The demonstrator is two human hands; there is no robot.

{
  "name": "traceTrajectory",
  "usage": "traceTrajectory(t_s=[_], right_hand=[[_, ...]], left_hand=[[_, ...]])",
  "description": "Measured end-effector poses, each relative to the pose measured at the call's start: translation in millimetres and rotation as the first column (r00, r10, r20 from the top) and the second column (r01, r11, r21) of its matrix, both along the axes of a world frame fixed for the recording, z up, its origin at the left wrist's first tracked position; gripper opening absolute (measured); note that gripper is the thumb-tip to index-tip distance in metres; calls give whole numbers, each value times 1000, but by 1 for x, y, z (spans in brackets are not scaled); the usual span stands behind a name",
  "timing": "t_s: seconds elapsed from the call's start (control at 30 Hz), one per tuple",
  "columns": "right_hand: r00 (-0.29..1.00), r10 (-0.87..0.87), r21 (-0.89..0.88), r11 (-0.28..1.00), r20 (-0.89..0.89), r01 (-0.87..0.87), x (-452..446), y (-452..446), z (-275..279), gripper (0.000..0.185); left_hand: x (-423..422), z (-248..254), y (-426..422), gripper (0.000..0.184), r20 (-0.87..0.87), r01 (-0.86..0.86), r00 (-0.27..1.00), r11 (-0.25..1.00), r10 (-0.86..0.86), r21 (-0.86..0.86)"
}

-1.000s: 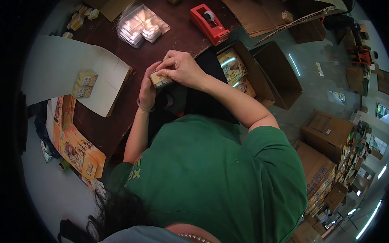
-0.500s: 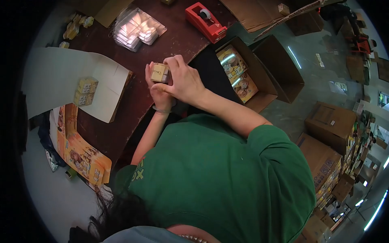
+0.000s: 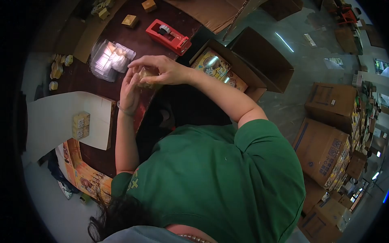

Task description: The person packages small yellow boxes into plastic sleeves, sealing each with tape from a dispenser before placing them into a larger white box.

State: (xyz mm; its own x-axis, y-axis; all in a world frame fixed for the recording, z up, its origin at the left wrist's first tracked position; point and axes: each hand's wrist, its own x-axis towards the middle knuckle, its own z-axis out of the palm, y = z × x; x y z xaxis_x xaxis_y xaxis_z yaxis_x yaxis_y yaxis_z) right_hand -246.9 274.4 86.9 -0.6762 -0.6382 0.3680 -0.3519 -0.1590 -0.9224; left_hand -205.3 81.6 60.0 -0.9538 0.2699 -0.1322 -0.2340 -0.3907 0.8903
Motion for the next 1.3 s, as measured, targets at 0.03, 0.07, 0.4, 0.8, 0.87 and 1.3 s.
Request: traceTrajectory(t_s=[0.03, 0.07, 0.4, 0.8, 0.87, 1.3], right_hand=[[1000, -7, -81, 997, -1, 7, -3, -4, 1, 48], [998, 1, -144, 990, 61, 8, -8, -7, -9, 45], [632, -528, 70, 733, -567, 676, 2, 60, -32, 42], [803, -590, 323, 747, -80, 581, -53, 93, -51, 21], [667, -640, 254, 621, -382, 741, -38, 86, -39, 21], [676, -645, 426, 756, 357, 496, -3, 99, -85, 13]], left_hand=[[-4, 3, 2, 50, -16, 6, 1000, 1000, -5, 13], [-9, 5, 5, 50, -34, 13, 999, 1000, -12, 26], [-15, -9, 27, 65, -142, -55, 990, 860, -20, -508], [-71, -19, 57, 53, -386, 136, 864, 889, -322, -437], [-75, -15, 55, 51, -344, 164, 867, 859, -360, -485], [-57, -26, 55, 42, -345, -59, 935, 923, -83, -380]])
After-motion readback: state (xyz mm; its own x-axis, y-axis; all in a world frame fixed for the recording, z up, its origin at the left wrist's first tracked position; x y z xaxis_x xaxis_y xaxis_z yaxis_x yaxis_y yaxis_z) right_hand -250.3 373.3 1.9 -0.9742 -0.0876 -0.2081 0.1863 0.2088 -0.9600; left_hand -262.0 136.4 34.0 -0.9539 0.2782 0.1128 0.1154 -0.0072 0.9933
